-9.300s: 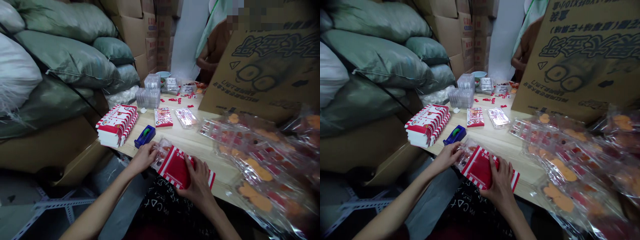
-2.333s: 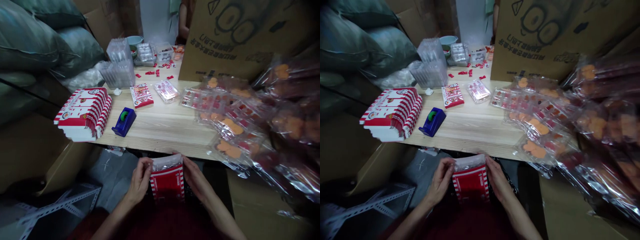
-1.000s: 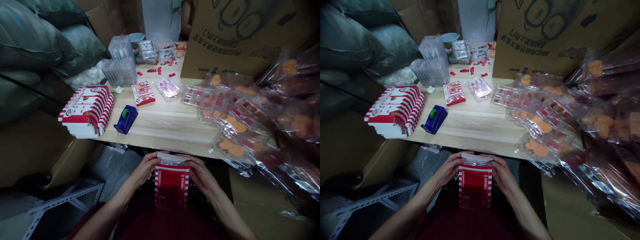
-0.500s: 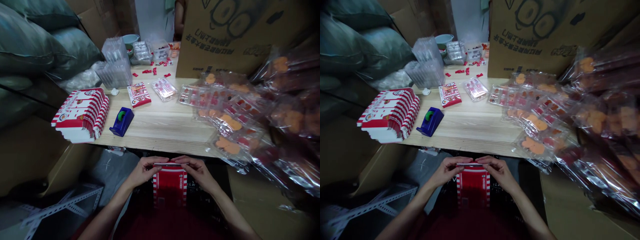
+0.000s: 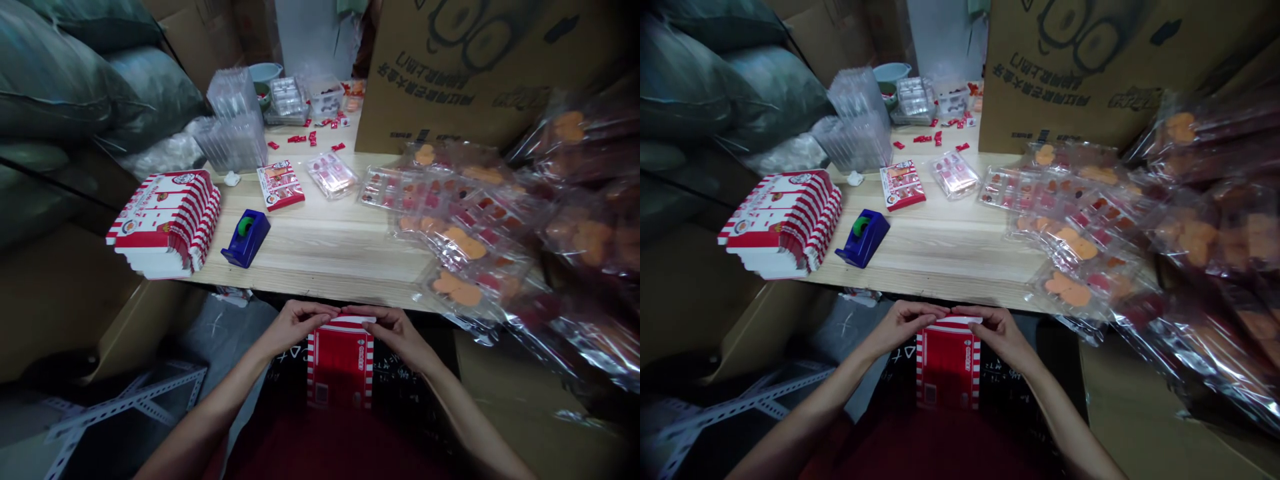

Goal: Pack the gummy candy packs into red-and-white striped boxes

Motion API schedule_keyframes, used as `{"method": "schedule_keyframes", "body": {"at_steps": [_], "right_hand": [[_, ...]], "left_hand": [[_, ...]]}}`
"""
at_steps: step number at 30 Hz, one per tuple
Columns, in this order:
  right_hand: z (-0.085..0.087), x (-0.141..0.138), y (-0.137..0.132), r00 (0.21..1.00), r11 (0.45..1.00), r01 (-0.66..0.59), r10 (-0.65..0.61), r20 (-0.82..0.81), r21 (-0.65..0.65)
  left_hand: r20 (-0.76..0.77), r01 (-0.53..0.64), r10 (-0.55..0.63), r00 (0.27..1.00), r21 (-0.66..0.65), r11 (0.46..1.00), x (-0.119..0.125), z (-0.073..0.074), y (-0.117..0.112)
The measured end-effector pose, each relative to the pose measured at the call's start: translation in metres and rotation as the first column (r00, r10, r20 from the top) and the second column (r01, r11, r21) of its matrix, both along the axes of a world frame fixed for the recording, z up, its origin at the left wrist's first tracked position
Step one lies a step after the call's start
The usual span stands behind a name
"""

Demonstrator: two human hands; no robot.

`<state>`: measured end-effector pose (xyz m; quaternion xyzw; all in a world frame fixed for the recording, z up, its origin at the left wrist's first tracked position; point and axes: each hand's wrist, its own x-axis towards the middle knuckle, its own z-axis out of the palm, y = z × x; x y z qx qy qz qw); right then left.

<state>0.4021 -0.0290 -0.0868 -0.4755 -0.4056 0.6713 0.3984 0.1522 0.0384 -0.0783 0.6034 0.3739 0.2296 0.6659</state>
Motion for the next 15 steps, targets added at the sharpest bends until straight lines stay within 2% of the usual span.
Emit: {"method": "schedule_keyframes", "body": {"at_steps": [4, 7, 12, 15], "right_hand": [[0.012, 0.001, 0.007, 0.998, 0.999, -0.038, 0.037, 0.055, 0.012], [0.016, 0.0, 0.015, 0.991, 0.998, -0.053, 0.048, 0.122, 0.035], [0.009, -0.004, 0.02, 0.982, 0.989, -0.108, 0.089, 0.167, 0.103], [0.001, -0.007, 0.017, 0.976, 0.981, -0.067, 0.027, 0.214, 0.18]], "left_hand": [[-0.031, 0.091, -0.091, 0.995, -0.021, 0.996, 0.0, 0.003, 0.007], [-0.06, 0.164, -0.163, 0.985, 0.015, 0.986, -0.001, 0.005, 0.013], [-0.107, 0.185, -0.175, 0.979, 0.089, 0.979, -0.003, 0.0, 0.015], [-0.116, 0.176, -0.153, 0.981, 0.223, 0.959, -0.006, -0.004, 0.012]]}}
